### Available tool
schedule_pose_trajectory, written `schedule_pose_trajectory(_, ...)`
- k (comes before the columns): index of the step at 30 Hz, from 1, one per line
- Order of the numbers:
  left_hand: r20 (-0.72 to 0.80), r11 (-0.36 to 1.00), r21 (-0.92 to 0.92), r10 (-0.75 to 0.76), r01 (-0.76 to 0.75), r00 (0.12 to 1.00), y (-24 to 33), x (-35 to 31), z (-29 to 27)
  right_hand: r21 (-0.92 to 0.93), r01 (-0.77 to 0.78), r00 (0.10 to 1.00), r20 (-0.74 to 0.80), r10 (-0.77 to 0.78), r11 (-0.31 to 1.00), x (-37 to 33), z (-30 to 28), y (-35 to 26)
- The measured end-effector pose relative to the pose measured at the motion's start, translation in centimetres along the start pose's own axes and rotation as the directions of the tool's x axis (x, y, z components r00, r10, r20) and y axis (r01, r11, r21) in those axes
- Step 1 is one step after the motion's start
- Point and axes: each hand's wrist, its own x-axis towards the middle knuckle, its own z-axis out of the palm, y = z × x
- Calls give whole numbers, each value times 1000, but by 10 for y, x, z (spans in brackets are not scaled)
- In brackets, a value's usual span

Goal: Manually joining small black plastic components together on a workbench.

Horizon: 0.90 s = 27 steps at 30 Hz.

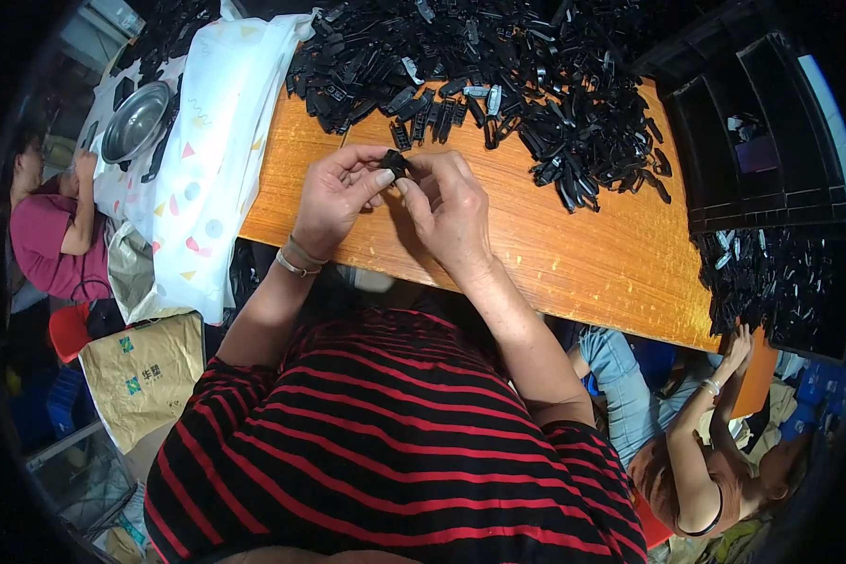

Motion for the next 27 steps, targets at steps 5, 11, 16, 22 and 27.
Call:
schedule_pose_trajectory(5,-50,1000,25,-7,9,999,-1,-7,7,-37,-4,1000,14,5,999,-3,2,-2)
schedule_pose_trajectory(11,-152,992,120,53,-35,987,-14,-19,21,-105,5,999,-33,-9,994,-19,17,-6)
schedule_pose_trajectory(16,-129,993,82,92,-82,987,-16,-20,28,-70,-35,998,-59,31,997,-27,24,-4)
schedule_pose_trajectory(22,-38,997,-80,-8,5,999,-22,-13,23,92,-175,981,107,165,980,-29,22,6)
schedule_pose_trajectory(27,37,996,85,-39,35,999,-26,8,-1,84,-386,868,371,331,919,-5,-11,35)
